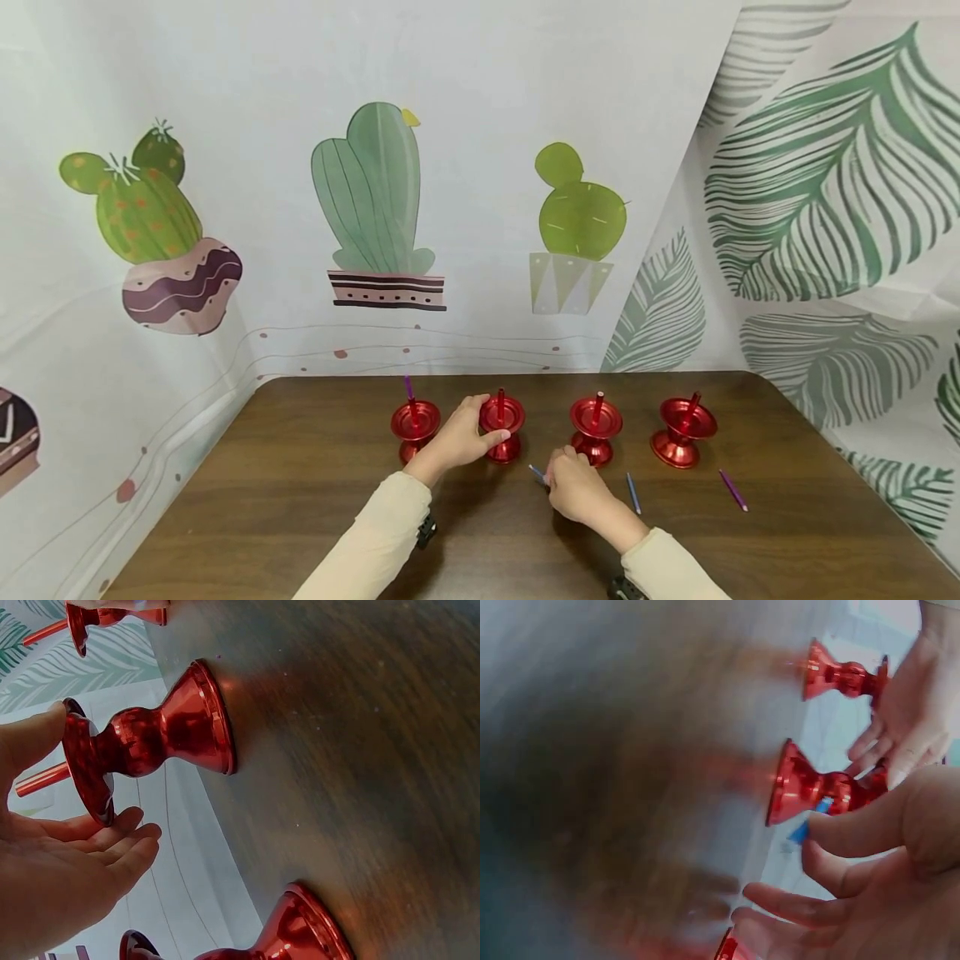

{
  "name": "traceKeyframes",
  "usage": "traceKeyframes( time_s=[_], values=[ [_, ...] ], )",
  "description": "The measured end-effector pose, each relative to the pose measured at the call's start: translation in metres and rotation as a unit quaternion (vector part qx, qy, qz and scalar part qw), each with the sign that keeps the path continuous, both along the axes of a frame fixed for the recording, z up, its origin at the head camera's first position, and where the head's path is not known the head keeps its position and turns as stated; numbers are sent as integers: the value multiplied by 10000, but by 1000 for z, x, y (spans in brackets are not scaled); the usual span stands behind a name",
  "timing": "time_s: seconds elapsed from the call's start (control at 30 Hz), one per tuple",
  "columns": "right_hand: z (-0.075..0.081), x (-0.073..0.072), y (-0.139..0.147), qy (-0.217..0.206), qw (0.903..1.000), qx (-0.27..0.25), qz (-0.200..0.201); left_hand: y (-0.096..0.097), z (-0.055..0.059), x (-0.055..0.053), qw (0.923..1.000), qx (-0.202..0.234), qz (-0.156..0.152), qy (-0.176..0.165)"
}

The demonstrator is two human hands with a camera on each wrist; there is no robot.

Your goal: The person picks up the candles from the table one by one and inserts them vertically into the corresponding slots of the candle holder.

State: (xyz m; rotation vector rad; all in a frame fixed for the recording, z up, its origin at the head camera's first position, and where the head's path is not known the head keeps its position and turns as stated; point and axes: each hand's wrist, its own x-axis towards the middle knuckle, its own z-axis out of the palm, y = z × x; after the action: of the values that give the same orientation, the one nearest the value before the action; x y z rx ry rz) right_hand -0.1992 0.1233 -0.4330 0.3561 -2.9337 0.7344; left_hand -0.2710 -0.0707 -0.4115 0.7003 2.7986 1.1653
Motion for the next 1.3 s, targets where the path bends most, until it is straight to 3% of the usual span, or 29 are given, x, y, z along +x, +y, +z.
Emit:
traceKeyframes(
  time_s=[0.2, 0.37, 0.47, 0.6, 0.7, 0.8, 0.87, 1.07, 1.3],
  values=[
    [15, -10, -2, 355, 9917, -1234, -69, 1, -2, -1, 10000, -10, 15, 55],
    [34, -29, -12, 556, 9719, -2281, -160, 1, -1, -2, 9999, -17, -7, 103],
    [45, -43, -18, 170, 9508, -3084, -253, 2, 1, -2, 9999, -31, -8, 99],
    [53, -59, -28, -414, 9122, -4061, -358, 2, 2, -2, 10000, -82, -1, 43],
    [54, -68, -35, -501, 8855, -4606, -339, 1, 2, -2, 10000, -78, -17, 37],
    [49, -76, -41, -398, 8699, -4904, -359, 1, 2, -1, 10000, -70, -51, 27],
    [45, -78, -44, -289, 8724, -4866, -366, 1, 2, -1, 9999, -100, -64, -8],
    [33, -78, -47, 19, 8934, -4479, -351, 1, 1, -3, 9999, -125, -117, 2],
    [27, -78, -46, 454, 9102, -4116, 17, 1, 1, -5, 9997, -184, -129, 138]
  ],
)
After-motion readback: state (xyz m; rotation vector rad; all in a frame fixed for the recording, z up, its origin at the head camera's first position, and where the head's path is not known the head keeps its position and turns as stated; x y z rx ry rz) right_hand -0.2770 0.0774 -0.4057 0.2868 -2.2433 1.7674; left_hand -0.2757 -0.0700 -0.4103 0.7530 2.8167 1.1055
